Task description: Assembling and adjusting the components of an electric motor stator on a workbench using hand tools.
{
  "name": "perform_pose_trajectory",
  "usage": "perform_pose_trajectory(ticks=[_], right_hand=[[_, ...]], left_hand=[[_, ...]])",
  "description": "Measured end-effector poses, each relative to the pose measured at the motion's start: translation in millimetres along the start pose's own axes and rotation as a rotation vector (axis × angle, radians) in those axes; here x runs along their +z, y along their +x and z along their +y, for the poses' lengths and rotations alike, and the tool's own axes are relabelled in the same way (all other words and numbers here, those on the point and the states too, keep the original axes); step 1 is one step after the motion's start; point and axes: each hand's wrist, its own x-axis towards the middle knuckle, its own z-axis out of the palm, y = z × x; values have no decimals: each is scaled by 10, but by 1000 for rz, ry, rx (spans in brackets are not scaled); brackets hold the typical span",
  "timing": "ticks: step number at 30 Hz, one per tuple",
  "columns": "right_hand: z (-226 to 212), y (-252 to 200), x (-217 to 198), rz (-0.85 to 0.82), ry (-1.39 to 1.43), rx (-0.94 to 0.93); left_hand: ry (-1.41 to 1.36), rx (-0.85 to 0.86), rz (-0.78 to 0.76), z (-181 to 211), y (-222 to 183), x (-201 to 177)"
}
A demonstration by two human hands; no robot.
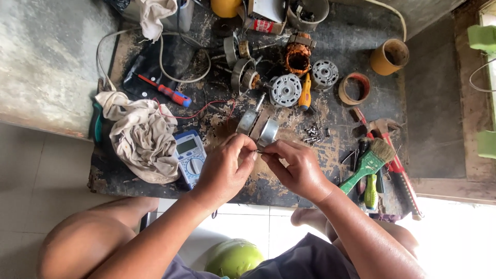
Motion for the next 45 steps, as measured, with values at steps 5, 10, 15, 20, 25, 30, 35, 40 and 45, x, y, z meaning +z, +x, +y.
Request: perform_pose_trajectory(ticks=[5,10,15,20,25,30,35,40,45], right_hand=[[157,-143,73,49,73,23],[84,-137,122,60,-10,-114],[-14,-85,134,65,-64,-202],[-7,-48,118,79,-65,-254],[-51,-29,115,76,-111,-355],[-73,-6,87,51,-243,-520],[-64,-3,91,49,-328,-673],[-30,-36,111,24,-370,-722],[-90,13,83,29,-402,-750]], left_hand=[[-225,-192,-37,-145,-95,175],[-452,-407,-115,-211,-101,231],[-690,-579,-109,-324,-120,296],[-756,-560,-133,-263,-121,208],[-719,-551,-192,-314,-139,208],[-631,-490,-154,-324,-143,260],[-561,-632,-170,-192,-101,210],[-545,-676,-143,-93,-123,172],[-834,-770,-118,-126,-117,232]])
